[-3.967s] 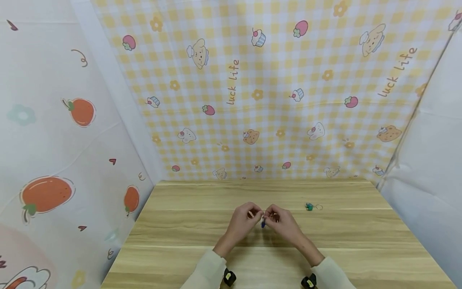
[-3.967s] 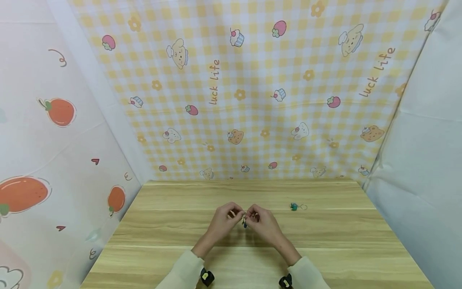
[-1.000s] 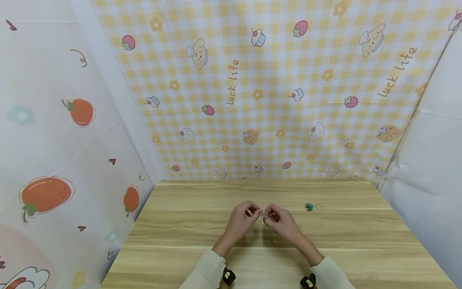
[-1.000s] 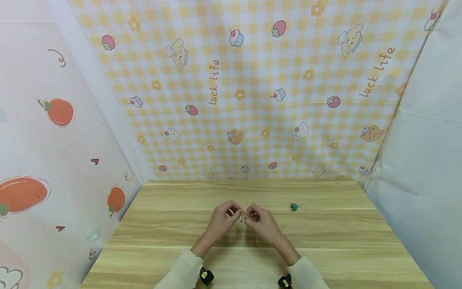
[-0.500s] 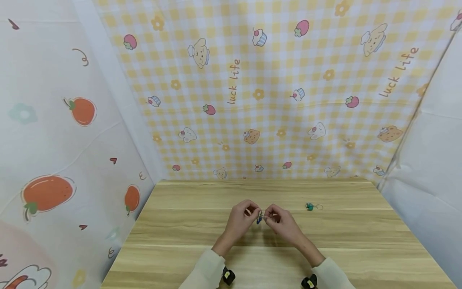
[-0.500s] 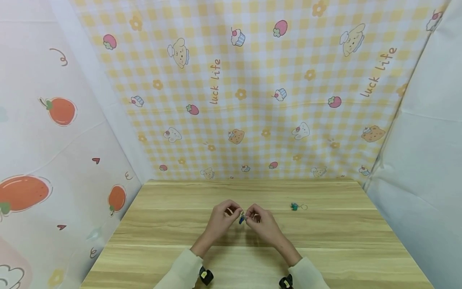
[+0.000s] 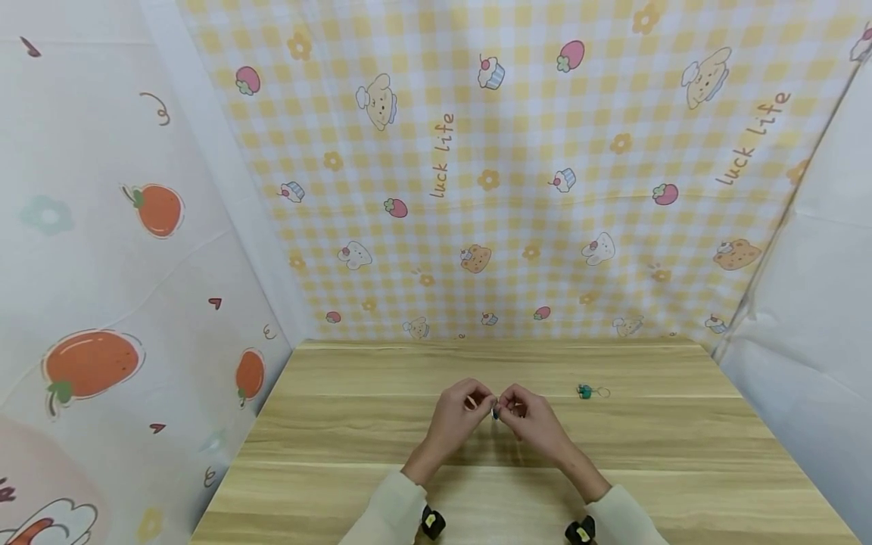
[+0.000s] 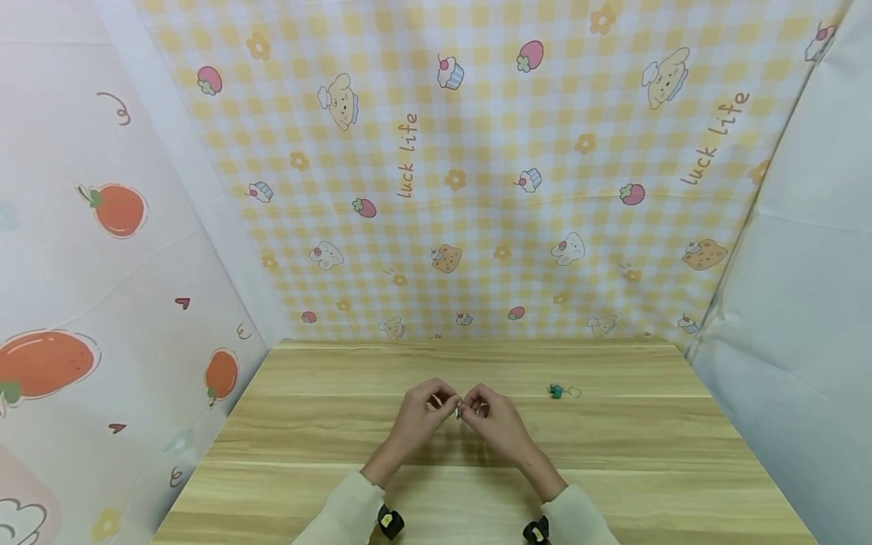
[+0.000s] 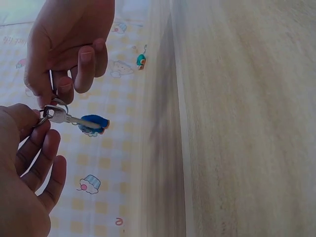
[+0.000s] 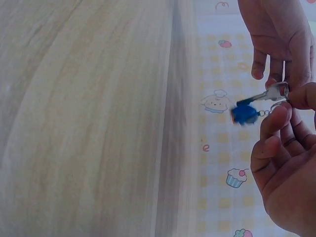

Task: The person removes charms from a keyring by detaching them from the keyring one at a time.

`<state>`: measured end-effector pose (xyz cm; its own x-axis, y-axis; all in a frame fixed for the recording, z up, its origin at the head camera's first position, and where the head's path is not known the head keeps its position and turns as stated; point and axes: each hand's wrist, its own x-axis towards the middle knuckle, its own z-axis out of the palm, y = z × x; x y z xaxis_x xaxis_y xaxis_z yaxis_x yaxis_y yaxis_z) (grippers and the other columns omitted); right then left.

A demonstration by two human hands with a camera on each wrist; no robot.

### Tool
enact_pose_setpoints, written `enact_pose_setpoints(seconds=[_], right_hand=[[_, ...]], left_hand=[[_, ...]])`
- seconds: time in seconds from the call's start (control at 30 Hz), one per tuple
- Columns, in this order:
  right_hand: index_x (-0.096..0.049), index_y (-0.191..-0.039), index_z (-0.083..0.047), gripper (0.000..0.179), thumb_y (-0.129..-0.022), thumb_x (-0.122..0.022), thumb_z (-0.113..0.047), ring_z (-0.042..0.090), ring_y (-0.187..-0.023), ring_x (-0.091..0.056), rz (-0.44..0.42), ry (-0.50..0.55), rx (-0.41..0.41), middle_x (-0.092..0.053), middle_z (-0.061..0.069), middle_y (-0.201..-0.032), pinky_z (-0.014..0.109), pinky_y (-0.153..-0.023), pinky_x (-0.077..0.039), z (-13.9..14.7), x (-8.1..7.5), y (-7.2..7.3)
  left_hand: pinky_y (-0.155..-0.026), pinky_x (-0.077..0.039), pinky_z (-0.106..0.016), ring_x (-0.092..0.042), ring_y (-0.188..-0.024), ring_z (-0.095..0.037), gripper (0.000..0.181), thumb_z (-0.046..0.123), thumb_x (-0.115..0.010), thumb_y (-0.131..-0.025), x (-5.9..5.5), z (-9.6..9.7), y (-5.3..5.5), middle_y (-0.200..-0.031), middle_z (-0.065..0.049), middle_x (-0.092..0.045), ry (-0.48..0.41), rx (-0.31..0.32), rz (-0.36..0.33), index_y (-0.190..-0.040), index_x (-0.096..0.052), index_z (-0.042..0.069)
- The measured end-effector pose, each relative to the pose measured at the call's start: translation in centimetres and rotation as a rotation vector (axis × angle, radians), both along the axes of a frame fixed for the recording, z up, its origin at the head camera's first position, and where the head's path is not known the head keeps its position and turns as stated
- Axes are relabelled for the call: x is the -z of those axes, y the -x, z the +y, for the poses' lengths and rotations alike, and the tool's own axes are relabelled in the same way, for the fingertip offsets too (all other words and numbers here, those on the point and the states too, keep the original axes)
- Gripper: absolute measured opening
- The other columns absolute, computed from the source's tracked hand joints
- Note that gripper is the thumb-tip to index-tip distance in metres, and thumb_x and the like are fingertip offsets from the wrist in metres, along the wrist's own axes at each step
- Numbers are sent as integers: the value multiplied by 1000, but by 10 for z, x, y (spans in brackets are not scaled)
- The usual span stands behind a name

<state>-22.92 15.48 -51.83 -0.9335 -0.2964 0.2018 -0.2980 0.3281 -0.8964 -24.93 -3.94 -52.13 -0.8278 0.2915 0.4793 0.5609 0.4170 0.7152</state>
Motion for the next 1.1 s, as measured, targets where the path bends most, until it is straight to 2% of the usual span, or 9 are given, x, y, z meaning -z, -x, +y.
enact_pose_setpoints(seconds=[0.1,0.2,0.4,0.47,0.67,0.83,1.1], right_hand=[[-65,-100,-5,6,-105,-66,-9,3,-54,-48,15,4,-6,-64,7,-86,21,-49,-42,0,2,1],[-64,-99,-6,8,-106,-64,-10,2,-53,-47,27,4,-12,-63,8,-84,22,-47,-42,0,5,2],[-63,-99,-7,11,-109,-61,-13,3,-51,-47,24,9,-24,-62,23,-86,23,-47,-42,0,4,2],[-63,-99,-7,10,-108,-61,-11,2,-52,-47,23,16,-26,-62,24,-87,23,-47,-42,0,3,2],[-61,-97,-9,11,-106,-59,-4,1,-53,-47,61,34,-50,-62,21,-80,24,-47,-44,2,3,0],[-63,-97,-9,10,-106,-62,-5,1,-54,-47,56,55,-43,-64,23,-85,23,-47,-44,5,4,0],[-65,-99,-8,7,-105,-65,-9,4,-55,-49,60,32,-9,-67,12,-86,23,-48,-44,7,-1,0]], left_hand=[[-73,-58,-20,-65,-82,-4,4,10,-74,-100,0,1,-1,-93,0,-75,11,-8,2,-97,-76,13],[-72,-57,-19,-65,-81,-4,5,10,-74,-100,-1,2,-2,-92,0,-75,16,-18,16,-96,-76,13],[-72,-57,-19,-65,-80,-4,6,10,-74,-99,-2,2,-2,-91,1,-75,21,-33,28,-95,-75,14],[-72,-57,-19,-65,-80,-5,6,10,-74,-100,-2,1,-2,-91,1,-74,21,-41,23,-95,-75,15],[-71,-58,-20,-64,-79,-4,6,9,-75,-99,-3,-5,-1,-90,0,-75,-15,-65,-8,-95,-75,14],[-71,-58,-20,-64,-79,-4,6,9,-75,-99,-3,-8,0,-91,-1,-75,-31,-57,-16,-95,-75,14],[-71,-58,-21,-65,-79,-5,5,14,-73,-101,-3,-9,1,-92,1,-76,-39,-54,-22,-97,-76,14]])
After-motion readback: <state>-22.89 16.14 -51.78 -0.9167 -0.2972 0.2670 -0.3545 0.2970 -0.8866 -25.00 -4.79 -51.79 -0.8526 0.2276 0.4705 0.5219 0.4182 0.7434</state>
